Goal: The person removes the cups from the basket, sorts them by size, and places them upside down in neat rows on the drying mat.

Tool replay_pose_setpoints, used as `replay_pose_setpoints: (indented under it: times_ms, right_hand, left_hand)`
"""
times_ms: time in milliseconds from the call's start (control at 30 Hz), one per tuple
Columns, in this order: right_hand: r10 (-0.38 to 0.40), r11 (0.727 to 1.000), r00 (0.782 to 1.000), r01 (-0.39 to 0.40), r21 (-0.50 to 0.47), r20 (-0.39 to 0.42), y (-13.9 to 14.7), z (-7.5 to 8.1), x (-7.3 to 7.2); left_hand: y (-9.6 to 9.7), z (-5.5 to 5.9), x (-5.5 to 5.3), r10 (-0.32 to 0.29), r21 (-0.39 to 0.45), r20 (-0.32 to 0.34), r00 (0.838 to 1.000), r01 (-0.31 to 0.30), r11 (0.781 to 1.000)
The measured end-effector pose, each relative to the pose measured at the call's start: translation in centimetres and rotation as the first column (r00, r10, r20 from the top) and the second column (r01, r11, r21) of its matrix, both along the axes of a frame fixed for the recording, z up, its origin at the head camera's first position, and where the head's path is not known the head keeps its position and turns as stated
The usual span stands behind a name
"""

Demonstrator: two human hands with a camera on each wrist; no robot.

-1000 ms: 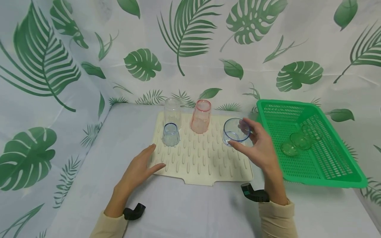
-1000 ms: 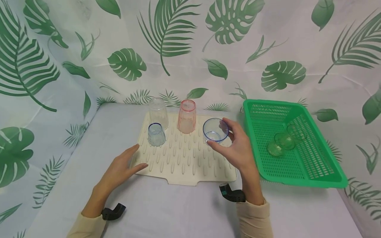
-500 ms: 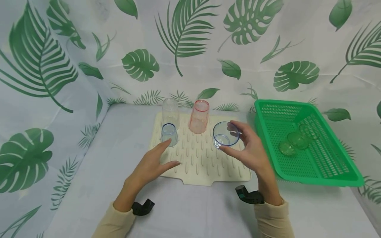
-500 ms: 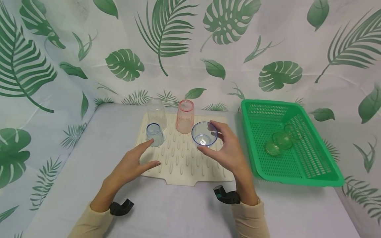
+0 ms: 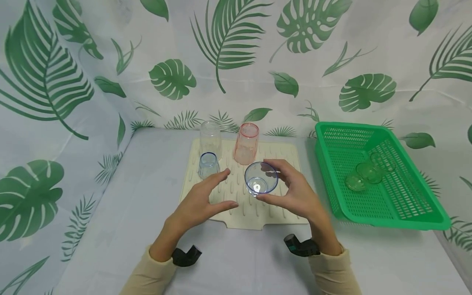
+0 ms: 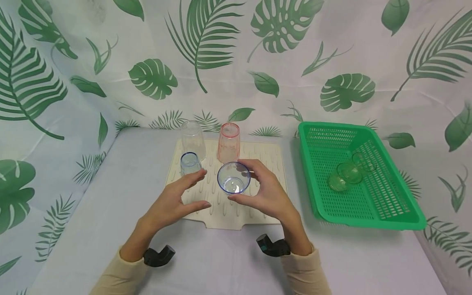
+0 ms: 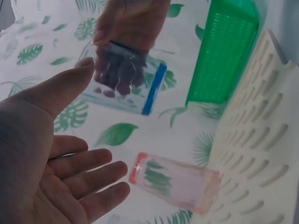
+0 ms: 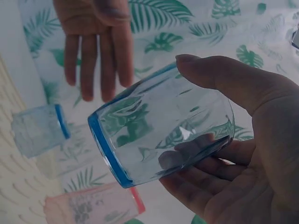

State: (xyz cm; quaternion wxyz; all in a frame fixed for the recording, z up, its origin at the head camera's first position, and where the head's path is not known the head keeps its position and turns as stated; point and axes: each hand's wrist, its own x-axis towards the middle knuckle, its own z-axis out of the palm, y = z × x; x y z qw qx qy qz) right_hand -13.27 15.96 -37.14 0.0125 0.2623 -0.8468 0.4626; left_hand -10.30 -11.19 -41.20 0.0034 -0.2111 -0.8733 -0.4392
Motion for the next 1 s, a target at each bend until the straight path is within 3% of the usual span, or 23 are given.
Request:
replay_pose_setpoints:
  times_ms: [233, 700, 1000]
  right_hand:
    - [0.085, 0.996, 0.996, -0.084, -0.043, 0.009, -0.9, -0.8, 0.2]
    - [0.197, 0.979, 0.979, -0.194, -0.056, 0.055, -2.3, -0.8, 0.7]
    - [0.269, 0.962, 0.962, -0.265, -0.072, 0.05, -2.5, -0.8, 0.8]
  left_hand:
    - [0.6, 0.4, 0.1, -0.069, 0.079, -0.036, 0.997, 0.072, 0.994]
    - [0.6, 0.7, 0.3, -0.085, 0.077, -0.105, 0.991, 0.093, 0.993]
    - [0.4, 0.9, 0.3, -0.121, 0.115, -0.082, 0.989, 0.13, 0.985]
